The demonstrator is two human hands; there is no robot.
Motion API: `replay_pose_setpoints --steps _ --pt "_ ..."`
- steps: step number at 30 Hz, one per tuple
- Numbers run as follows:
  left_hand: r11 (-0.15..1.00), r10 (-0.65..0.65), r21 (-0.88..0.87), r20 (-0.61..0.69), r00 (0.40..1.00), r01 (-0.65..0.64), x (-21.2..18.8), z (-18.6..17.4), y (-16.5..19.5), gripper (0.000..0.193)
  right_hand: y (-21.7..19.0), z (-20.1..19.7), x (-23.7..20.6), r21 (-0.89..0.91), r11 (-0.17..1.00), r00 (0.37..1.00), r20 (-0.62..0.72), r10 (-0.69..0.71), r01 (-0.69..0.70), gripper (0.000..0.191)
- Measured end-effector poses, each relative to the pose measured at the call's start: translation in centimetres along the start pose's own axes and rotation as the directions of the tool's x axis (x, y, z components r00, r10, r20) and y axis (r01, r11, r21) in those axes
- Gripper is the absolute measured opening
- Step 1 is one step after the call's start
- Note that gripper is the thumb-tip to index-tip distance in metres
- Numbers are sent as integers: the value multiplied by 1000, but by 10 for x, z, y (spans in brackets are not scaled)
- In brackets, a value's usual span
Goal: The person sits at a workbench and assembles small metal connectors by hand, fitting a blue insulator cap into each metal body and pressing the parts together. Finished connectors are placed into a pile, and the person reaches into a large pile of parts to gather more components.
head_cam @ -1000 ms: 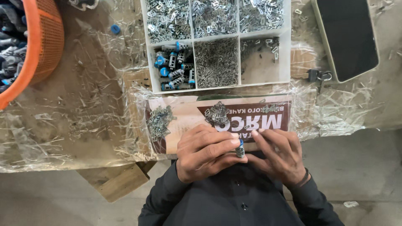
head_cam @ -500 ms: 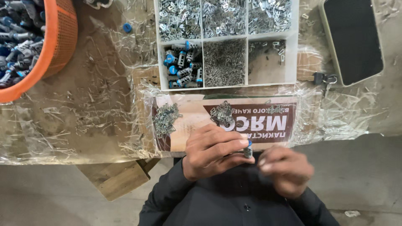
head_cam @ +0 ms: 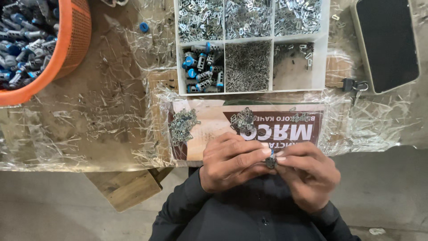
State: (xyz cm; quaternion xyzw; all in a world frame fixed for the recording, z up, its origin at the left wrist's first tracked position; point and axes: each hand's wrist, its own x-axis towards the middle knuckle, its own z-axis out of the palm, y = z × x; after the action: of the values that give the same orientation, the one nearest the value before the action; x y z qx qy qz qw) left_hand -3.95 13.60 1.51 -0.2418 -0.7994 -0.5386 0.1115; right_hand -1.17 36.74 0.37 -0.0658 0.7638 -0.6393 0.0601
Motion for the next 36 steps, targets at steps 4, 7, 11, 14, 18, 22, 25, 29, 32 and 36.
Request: replay_pose_setpoints --steps 4,7,11,14,18,22,25,29,32,36 --pt "1000 20 -21 -2 1000 -20 2 1 1 44 14 -9 4 519 801 955 148 258 -298 38" --pt "999 32 -1 36 999 -32 4 3 4 46 16 -6 3 443 838 947 113 300 -319 38" --pt "1000 18 -21 120 993 -15 13 8 6 43 10 -13 11 359 881 951 84 299 -309 32" --pt "1000 16 -25 168 986 -12 20 10 8 42 4 -46 30 433 801 860 474 188 -413 54" --pt "993 -90 -75 28 996 92 28 12 9 34 -4 -78 59 -521 851 992 -124 5 -69 13" --pt "972 -194 -139 -23 981 189 35 16 10 28 -5 -86 93 -934 356 946 -114 -302 1 32" --pt "945 -248 -233 -42 968 232 43 22 15 28 -10 -93 100 -909 415 944 -103 -314 38 31" --pt "936 -265 -266 -101 959 230 60 25 22 28 -26 -99 80 -134 990 957 -276 -89 53 23" --pt "922 -252 -327 -101 962 207 67 26 28 26 -38 -84 63 -5 991 964 -228 -135 137 28" --pt "897 -311 -344 -41 949 279 67 28 33 22 -43 -53 64 -56 968 947 -200 -252 246 32"
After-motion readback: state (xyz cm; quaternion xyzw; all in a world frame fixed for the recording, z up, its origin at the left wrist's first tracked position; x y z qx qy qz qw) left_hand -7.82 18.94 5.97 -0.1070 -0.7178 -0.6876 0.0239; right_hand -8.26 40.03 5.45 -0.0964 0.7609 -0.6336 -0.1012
